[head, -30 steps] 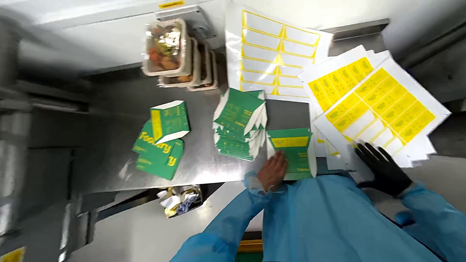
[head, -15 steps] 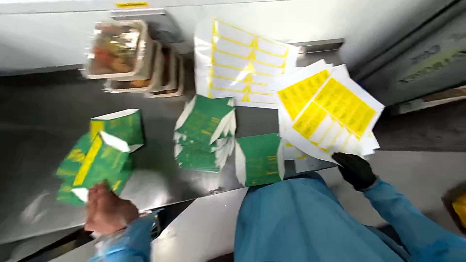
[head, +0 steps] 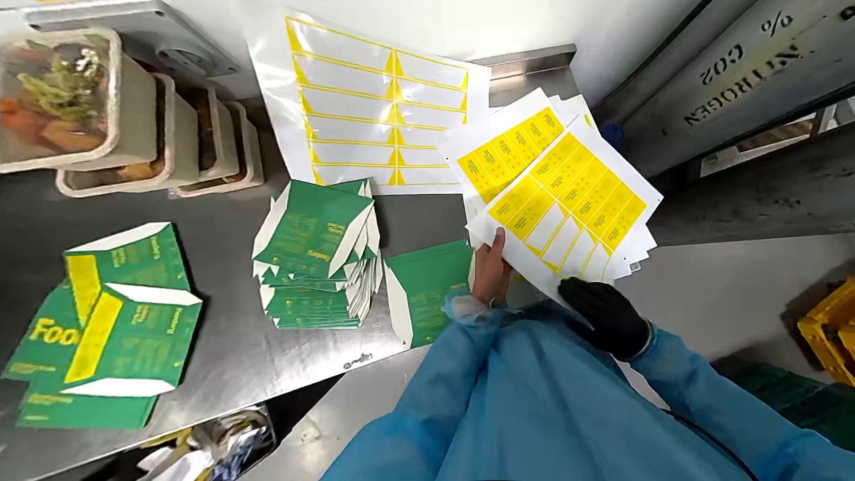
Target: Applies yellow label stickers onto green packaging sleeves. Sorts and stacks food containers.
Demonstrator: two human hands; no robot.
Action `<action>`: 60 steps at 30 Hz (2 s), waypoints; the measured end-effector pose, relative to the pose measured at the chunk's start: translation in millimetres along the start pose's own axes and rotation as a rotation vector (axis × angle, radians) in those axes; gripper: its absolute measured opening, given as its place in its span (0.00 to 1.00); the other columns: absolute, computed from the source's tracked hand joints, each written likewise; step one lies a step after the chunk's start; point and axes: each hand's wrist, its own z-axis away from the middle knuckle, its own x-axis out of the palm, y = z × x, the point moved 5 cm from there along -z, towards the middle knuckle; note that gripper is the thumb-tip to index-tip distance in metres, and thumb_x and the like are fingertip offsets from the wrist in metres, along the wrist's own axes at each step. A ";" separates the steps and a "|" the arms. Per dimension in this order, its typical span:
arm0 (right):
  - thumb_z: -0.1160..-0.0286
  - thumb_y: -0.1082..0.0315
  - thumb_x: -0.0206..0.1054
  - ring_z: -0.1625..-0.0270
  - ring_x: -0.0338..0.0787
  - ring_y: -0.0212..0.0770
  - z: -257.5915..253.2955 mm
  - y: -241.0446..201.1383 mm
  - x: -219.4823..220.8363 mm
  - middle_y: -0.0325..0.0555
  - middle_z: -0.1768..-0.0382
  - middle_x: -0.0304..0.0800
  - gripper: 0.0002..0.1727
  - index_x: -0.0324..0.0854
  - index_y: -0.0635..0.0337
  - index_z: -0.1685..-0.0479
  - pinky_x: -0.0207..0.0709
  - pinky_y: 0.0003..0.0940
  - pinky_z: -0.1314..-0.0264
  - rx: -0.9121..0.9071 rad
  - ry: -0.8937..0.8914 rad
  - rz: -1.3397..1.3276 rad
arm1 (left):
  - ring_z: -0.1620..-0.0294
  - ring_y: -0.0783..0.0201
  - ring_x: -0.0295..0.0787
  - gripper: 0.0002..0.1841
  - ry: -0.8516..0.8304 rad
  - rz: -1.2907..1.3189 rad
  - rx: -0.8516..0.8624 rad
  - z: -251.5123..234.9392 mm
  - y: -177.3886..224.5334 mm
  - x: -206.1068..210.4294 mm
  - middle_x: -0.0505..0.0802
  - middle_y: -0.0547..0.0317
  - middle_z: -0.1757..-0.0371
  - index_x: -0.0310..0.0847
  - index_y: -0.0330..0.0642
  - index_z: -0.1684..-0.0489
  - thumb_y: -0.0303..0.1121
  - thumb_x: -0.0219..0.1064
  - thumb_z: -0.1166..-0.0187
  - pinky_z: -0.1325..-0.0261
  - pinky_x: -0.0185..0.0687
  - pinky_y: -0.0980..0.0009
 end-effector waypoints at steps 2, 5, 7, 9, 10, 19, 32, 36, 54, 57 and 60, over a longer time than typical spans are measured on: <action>0.25 0.39 0.67 0.11 0.69 0.44 8.6 11.7 3.4 0.41 0.16 0.76 0.40 0.72 0.50 0.15 0.60 0.57 0.11 0.011 -0.253 -0.176 | 0.47 0.61 0.93 0.24 0.075 -0.041 0.066 -6.8 -6.3 12.4 0.93 0.52 0.46 0.77 0.41 0.31 0.53 0.53 0.08 0.41 0.90 0.57; 0.18 0.44 0.64 0.18 0.78 0.45 -16.1 31.6 -16.5 0.38 0.24 0.84 0.29 0.80 0.47 0.23 0.71 0.54 0.17 0.166 -0.098 -0.219 | 0.55 0.66 0.93 0.20 0.111 -0.156 0.189 -2.8 -9.4 25.3 0.93 0.57 0.54 0.81 0.43 0.40 0.50 0.55 0.09 0.48 0.92 0.61; 0.17 0.51 0.66 0.22 0.82 0.46 -47.2 37.7 -33.3 0.43 0.26 0.86 0.26 0.82 0.52 0.25 0.75 0.52 0.20 0.327 0.135 -0.243 | 0.57 0.66 0.94 0.16 0.092 -0.178 0.260 6.4 -10.8 36.7 0.94 0.59 0.56 0.83 0.44 0.43 0.46 0.59 0.09 0.50 0.93 0.62; 0.22 0.51 0.71 0.23 0.82 0.43 -77.4 44.4 -41.1 0.43 0.27 0.86 0.28 0.81 0.53 0.24 0.77 0.48 0.21 0.452 0.301 -0.336 | 0.55 0.64 0.94 0.14 0.060 -0.186 0.318 10.0 -9.4 48.6 0.94 0.58 0.55 0.84 0.43 0.42 0.42 0.62 0.11 0.49 0.93 0.61; 0.24 0.51 0.73 0.26 0.85 0.42 -86.7 46.7 -40.7 0.43 0.29 0.88 0.29 0.83 0.53 0.26 0.80 0.45 0.24 0.483 0.355 -0.388 | 0.54 0.65 0.93 0.13 0.048 -0.199 0.332 12.6 -8.2 53.9 0.94 0.58 0.54 0.84 0.44 0.42 0.41 0.63 0.11 0.48 0.92 0.62; 0.26 0.64 0.76 0.56 0.93 0.30 -89.6 61.2 -30.7 0.39 0.56 0.97 0.10 0.94 0.56 0.51 0.89 0.28 0.51 0.463 0.512 -0.616 | 0.59 0.66 0.93 0.10 0.003 -0.255 0.331 16.3 -3.9 78.2 0.94 0.59 0.58 0.87 0.45 0.47 0.40 0.68 0.15 0.52 0.92 0.66; 0.23 0.64 0.74 0.61 0.93 0.29 -103.2 78.5 -28.2 0.40 0.63 0.97 0.09 0.96 0.57 0.55 0.88 0.26 0.54 0.285 0.361 -0.643 | 0.59 0.59 0.94 0.10 0.111 -0.187 0.291 2.6 -0.3 68.8 0.96 0.49 0.59 0.91 0.34 0.54 0.33 0.76 0.23 0.51 0.93 0.60; 0.24 0.64 0.74 0.62 0.93 0.26 -104.7 82.4 -26.0 0.38 0.63 0.98 0.08 0.97 0.56 0.57 0.88 0.25 0.55 0.322 0.344 -0.686 | 0.60 0.66 0.94 0.09 0.096 -0.239 0.246 16.3 3.1 69.7 0.96 0.58 0.59 0.90 0.42 0.52 0.37 0.74 0.21 0.52 0.92 0.65; 0.18 0.63 0.66 0.57 0.90 0.38 -133.0 222.2 -57.6 0.48 0.55 0.94 0.14 0.89 0.64 0.46 0.85 0.41 0.52 0.706 0.056 -0.842 | 0.57 0.59 0.95 0.18 0.258 -0.310 0.177 11.5 -2.8 19.5 0.95 0.53 0.54 0.83 0.40 0.40 0.42 0.72 0.19 0.53 0.93 0.57; 0.19 0.59 0.69 0.59 0.87 0.40 -121.2 271.7 -121.8 0.51 0.56 0.92 0.16 0.88 0.64 0.47 0.83 0.44 0.50 0.836 0.169 -0.641 | 0.63 0.54 0.95 0.22 0.367 -0.583 0.166 4.2 -5.8 10.8 0.96 0.49 0.61 0.87 0.38 0.48 0.50 0.74 0.22 0.57 0.92 0.51; 0.22 0.57 0.70 0.59 0.87 0.34 -100.9 285.2 -172.5 0.46 0.55 0.91 0.16 0.87 0.61 0.48 0.84 0.39 0.50 0.844 0.345 -0.521 | 0.59 0.43 0.93 0.27 0.432 -0.968 0.164 -1.6 0.8 10.8 0.94 0.42 0.62 0.88 0.35 0.54 0.57 0.72 0.22 0.52 0.86 0.39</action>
